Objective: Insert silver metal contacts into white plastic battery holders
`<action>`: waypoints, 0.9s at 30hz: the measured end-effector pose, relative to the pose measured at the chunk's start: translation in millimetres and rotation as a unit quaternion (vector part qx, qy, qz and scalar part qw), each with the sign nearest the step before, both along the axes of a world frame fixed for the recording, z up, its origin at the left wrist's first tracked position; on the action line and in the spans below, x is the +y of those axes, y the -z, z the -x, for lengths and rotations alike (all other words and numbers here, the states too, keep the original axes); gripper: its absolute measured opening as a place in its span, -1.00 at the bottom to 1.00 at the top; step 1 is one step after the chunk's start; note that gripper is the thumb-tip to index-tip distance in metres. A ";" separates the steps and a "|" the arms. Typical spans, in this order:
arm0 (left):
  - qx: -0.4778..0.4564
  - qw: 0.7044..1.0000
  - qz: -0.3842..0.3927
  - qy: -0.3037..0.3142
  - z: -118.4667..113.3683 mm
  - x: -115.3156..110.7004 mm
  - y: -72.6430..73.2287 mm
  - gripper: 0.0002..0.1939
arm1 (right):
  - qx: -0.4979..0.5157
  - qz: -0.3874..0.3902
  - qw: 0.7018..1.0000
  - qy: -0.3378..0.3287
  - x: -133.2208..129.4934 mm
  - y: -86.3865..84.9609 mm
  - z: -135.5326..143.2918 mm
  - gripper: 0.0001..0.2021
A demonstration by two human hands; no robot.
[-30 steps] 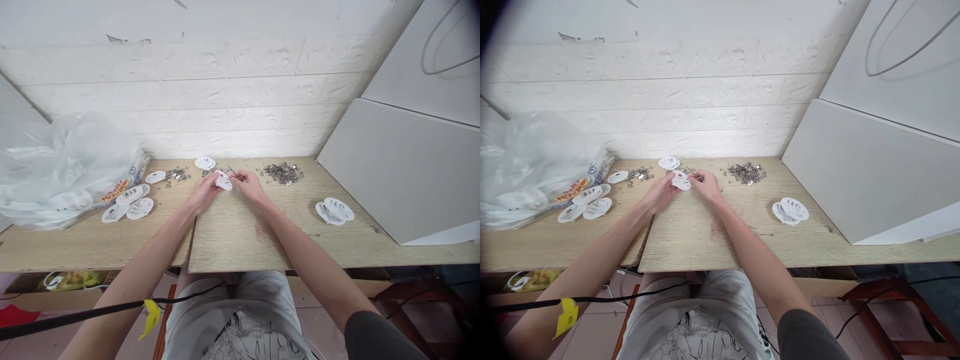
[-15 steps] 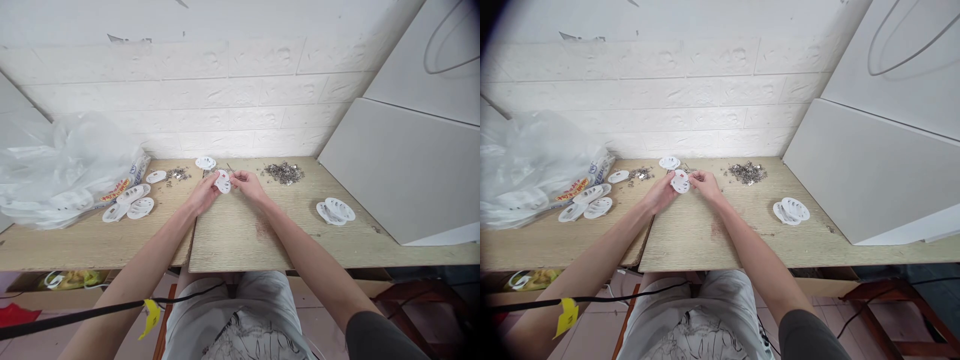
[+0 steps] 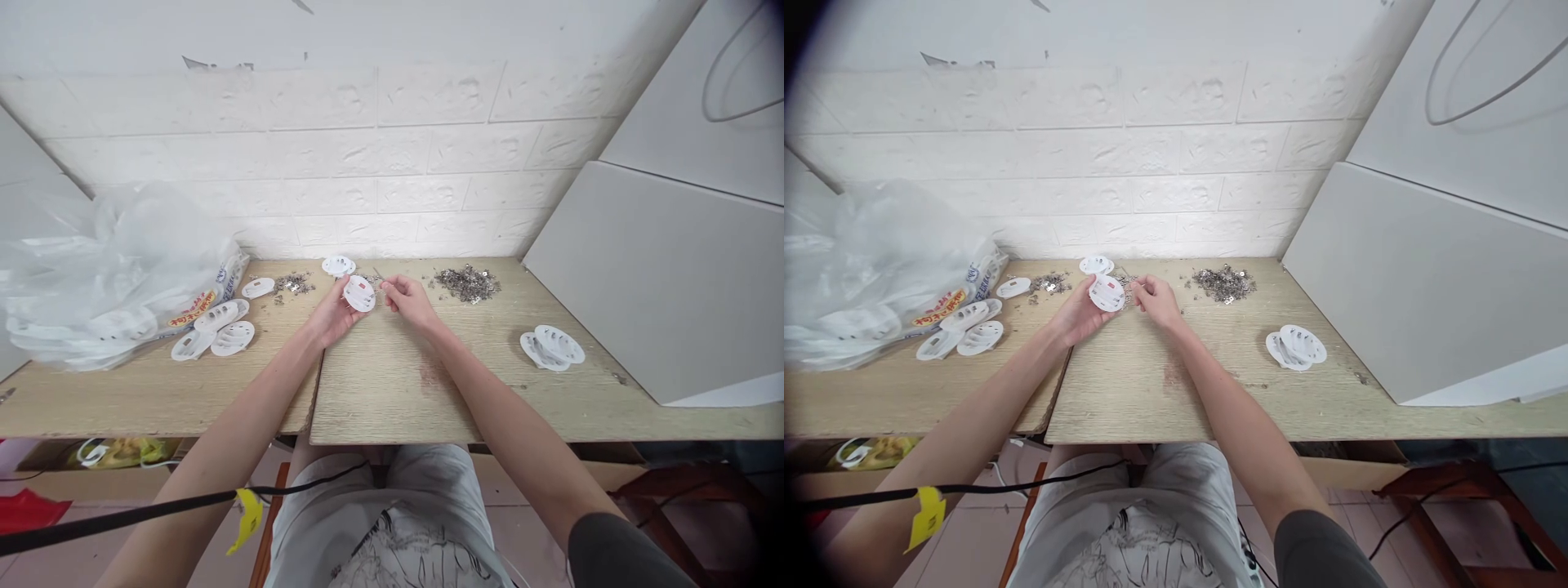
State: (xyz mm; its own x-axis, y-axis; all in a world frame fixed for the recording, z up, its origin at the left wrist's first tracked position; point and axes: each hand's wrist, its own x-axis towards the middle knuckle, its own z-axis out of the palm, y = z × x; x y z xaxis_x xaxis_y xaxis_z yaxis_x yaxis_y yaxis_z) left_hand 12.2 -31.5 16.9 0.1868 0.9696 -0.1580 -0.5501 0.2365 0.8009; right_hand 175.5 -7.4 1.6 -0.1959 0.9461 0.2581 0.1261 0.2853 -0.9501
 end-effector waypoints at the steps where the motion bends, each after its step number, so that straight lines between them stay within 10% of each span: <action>1: -0.002 1.000 0.006 -0.004 0.5 0.5 -0.3 -0.73 | -0.018 -0.010 1.000 0.003 -0.6 -2.5 -2.3 -0.79; 10: -0.010 1.000 -0.010 -0.016 3.8 2.6 0.0 -0.71 | -0.288 -0.165 0.942 -0.040 -10.4 -13.3 -11.8 -0.69; 27: -0.005 1.000 -0.013 -0.024 2.5 2.5 1.7 -0.73 | -0.346 -0.175 0.920 -0.053 -7.3 -7.2 -9.9 -0.72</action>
